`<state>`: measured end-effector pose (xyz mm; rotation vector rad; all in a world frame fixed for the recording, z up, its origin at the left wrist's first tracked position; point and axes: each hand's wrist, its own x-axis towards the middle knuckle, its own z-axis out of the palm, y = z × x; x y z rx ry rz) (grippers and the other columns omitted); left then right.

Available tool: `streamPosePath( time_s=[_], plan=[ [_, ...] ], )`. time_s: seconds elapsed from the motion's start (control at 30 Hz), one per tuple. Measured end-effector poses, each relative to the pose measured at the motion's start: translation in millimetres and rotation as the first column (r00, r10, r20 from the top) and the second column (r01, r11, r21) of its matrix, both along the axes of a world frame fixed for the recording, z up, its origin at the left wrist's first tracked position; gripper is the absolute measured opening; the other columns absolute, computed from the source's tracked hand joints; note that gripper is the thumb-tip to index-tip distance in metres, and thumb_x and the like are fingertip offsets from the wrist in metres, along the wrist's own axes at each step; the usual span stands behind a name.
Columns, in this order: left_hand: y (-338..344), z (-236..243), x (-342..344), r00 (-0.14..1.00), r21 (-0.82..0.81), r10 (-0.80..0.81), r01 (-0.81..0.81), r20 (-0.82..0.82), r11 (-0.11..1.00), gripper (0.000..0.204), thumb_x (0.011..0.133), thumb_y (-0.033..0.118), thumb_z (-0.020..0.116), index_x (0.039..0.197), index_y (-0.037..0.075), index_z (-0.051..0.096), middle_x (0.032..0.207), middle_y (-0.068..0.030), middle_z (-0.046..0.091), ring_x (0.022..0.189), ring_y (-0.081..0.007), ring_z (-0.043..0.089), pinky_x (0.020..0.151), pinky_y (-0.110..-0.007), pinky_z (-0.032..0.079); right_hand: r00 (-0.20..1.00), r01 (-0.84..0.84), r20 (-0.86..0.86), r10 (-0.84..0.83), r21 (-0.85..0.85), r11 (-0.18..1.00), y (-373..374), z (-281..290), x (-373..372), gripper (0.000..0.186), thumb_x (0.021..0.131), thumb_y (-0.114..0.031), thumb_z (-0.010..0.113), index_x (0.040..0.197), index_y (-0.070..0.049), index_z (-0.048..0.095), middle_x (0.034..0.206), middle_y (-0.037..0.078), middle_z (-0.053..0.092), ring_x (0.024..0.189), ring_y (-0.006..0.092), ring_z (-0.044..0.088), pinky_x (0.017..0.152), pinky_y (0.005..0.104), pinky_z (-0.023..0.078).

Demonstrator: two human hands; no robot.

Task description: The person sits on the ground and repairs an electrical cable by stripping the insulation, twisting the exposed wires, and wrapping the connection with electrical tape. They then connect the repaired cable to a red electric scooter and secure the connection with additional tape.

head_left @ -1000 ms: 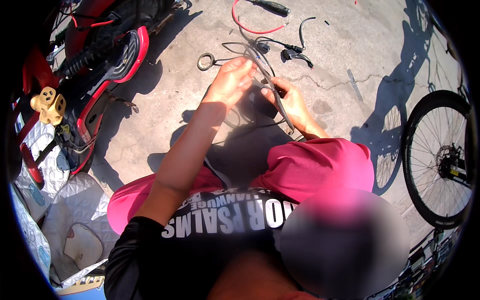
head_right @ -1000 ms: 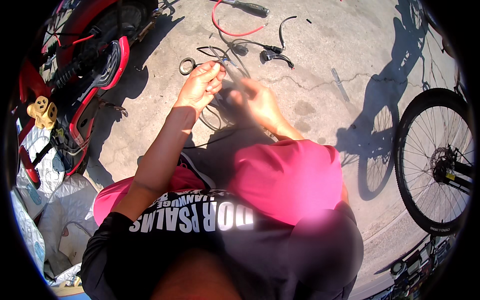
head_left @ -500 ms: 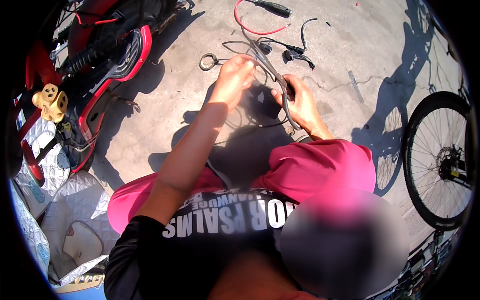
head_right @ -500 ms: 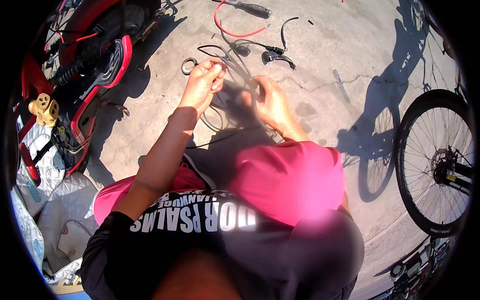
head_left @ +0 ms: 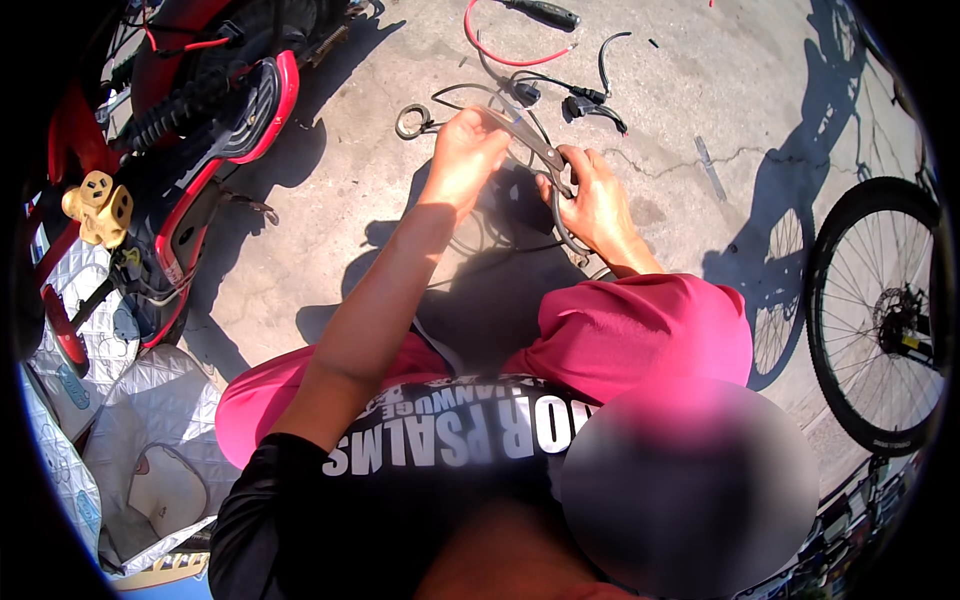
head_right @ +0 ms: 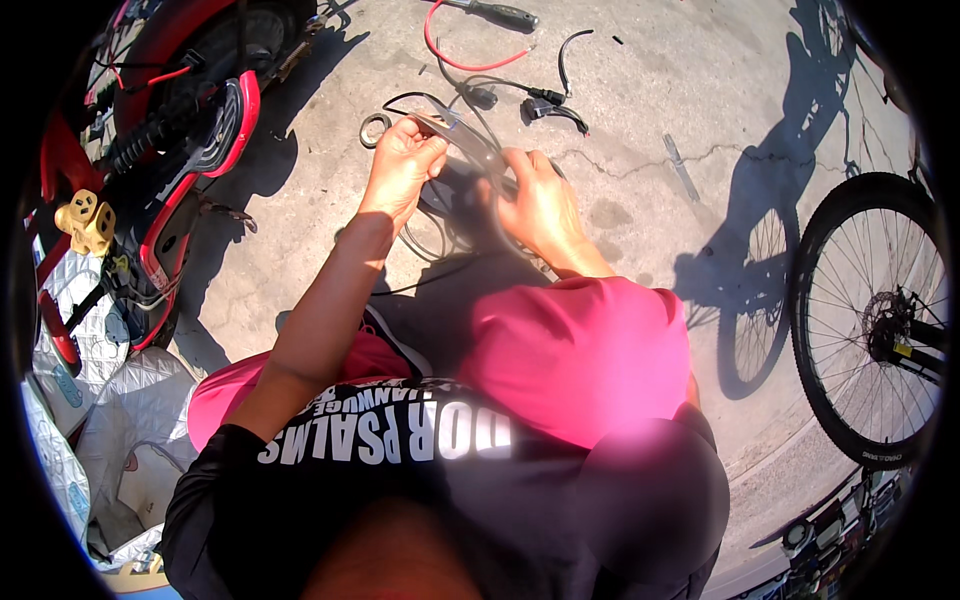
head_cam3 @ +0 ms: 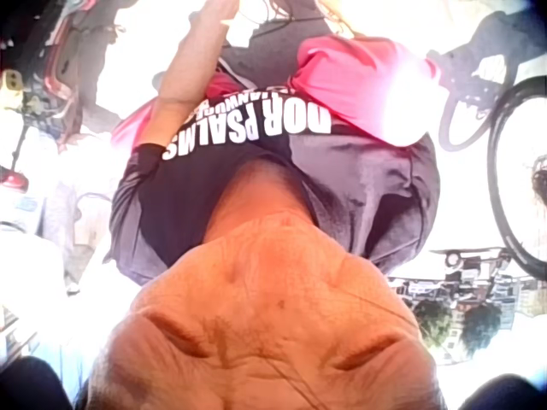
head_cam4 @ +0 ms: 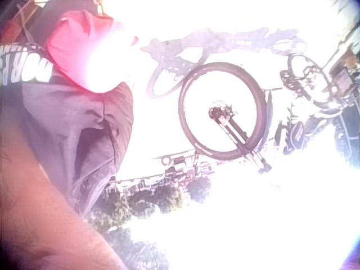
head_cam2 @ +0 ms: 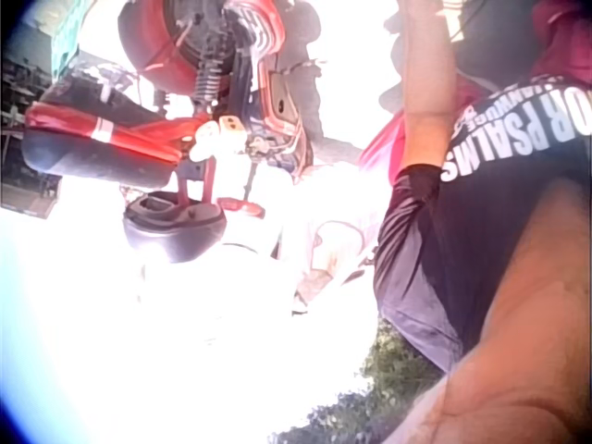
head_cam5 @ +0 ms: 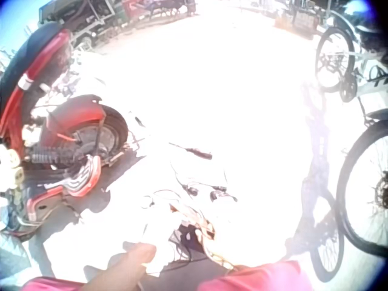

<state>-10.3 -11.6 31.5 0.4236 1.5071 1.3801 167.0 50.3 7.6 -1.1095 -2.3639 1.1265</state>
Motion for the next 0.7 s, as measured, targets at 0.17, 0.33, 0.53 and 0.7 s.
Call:
streamPosePath(
  time_s=[0.17, 0.33, 0.53, 0.7],
  plan=[
    [2.5, 3.8, 3.0, 0.998, -0.03, 0.013, -0.015, -0.069, 0.999, 0.006, 0.084, 0.0, 0.059, 0.089, 0.003, 0.056, 0.068, 0.002, 0.053, 0.055, -0.0043, 0.046, 0.05, -0.02, 0.035, 1.0, -0.01, -0.02, 0.012, 0.076, 0.997, 1.7, -1.9, 0.1, 0.039, 0.081, -0.031, 0.07, 0.11, -0.008, 0.06, 0.089, 0.015, 0.06, 0.069, 0.0323, 0.062, 0.062, 0.0403, 0.049],
    [0.8, -5.2, -0.4, 0.995, -0.065, -0.012, 0.005, -0.102, 0.998, 0.007, 0.082, 0.0, 0.058, 0.087, 0.003, 0.057, 0.069, 0.0014, 0.054, 0.056, -0.0046, 0.047, 0.049, -0.02, 0.036, 1.0, 0.007, 0.008, -0.007, -0.009, 1.0, 1.2, 2.0, -1.2, 0.038, 0.081, -0.03, 0.071, 0.11, -0.008, 0.061, 0.087, 0.016, 0.061, 0.07, 0.032, 0.062, 0.063, 0.0392, 0.049],
    [2.1, 2.7, -13.9, 0.984, -0.122, -0.176, 0.177, 0.02, 0.977, 0.008, 0.091, 0.008, 0.056, 0.086, 0.001, 0.058, 0.068, 0.001, 0.051, 0.053, -0.0043, 0.04, 0.049, -0.019, 0.031, 0.994, -0.029, -0.109, -0.006, -0.316, 0.948, 1.8, -2.1, -0.6, 0.042, 0.082, -0.037, 0.069, 0.111, -0.008, 0.062, 0.092, 0.019, 0.064, 0.081, 0.0317, 0.065, 0.072, 0.0399, 0.051],
    [-1.2, -6.9, -32.7, 0.894, -0.021, -0.209, 0.236, 0.396, 0.971, 0.014, 0.095, 0.012, 0.055, 0.092, 0.0, 0.06, 0.069, 0.0, 0.052, 0.047, -0.002, 0.035, 0.045, -0.017, 0.028, 0.961, -0.16, -0.263, -0.083, -0.777, 0.609, 0.7, -0.9, -0.4, 0.033, 0.091, -0.026, 0.063, 0.111, -0.001, 0.06, 0.074, 0.002, 0.054, 0.064, 0.0089, 0.047, 0.055, 0.0259, 0.039]
  ],
)
